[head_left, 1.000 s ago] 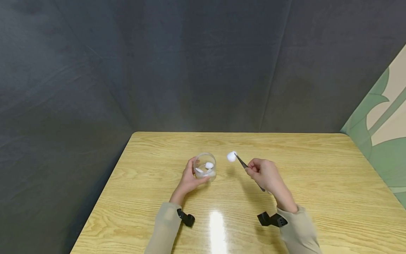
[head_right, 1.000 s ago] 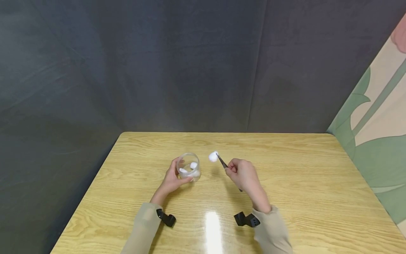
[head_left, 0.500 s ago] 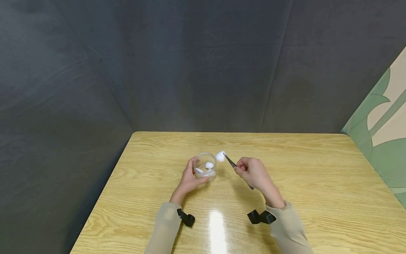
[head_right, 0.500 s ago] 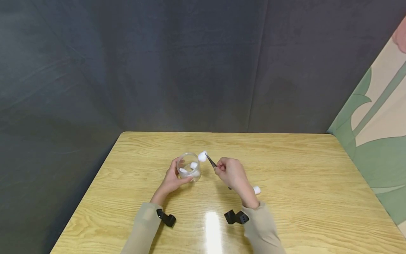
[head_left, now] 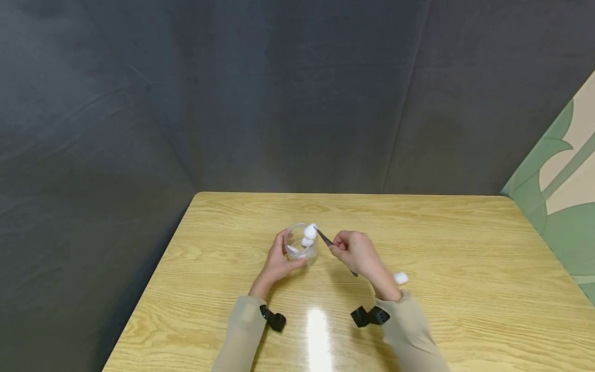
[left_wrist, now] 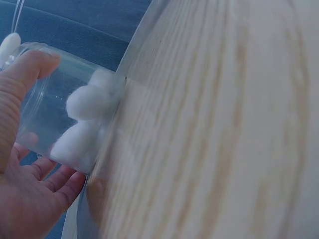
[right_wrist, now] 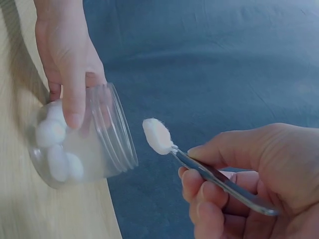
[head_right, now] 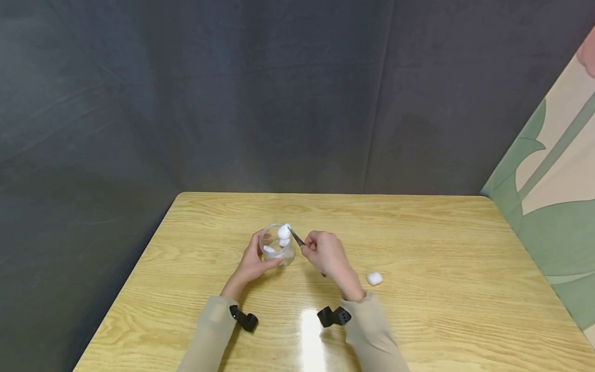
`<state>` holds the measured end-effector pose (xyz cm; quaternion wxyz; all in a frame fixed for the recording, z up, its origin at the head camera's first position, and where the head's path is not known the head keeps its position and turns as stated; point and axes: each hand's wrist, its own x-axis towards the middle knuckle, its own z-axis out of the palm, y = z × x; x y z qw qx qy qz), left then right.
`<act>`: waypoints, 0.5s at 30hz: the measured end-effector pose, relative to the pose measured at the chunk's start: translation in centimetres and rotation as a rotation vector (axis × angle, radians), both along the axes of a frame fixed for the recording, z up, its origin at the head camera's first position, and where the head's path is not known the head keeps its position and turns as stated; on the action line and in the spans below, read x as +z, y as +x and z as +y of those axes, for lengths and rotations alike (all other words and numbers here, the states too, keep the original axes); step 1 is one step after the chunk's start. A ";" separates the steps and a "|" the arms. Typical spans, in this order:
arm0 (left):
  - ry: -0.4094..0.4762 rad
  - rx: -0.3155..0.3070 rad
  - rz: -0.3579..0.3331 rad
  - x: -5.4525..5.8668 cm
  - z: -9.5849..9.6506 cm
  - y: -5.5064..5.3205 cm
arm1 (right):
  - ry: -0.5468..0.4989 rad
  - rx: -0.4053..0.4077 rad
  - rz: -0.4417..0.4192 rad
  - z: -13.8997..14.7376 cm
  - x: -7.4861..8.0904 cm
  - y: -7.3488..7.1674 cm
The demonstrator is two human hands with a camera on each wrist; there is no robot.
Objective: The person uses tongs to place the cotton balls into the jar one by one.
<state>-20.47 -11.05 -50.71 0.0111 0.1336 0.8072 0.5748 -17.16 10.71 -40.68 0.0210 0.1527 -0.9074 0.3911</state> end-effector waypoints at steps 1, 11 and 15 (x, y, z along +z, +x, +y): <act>0.005 -0.005 0.000 0.5 0.0 0.2 | -0.001 0.002 0.003 -0.1 -0.1 0.0; 0.009 -0.024 -0.013 3.2 0.3 1.5 | 0.005 0.016 -0.015 -0.9 -0.7 -0.2; 0.017 -0.024 -0.005 3.1 0.3 1.4 | 0.010 0.021 -0.032 -1.1 -0.8 -0.3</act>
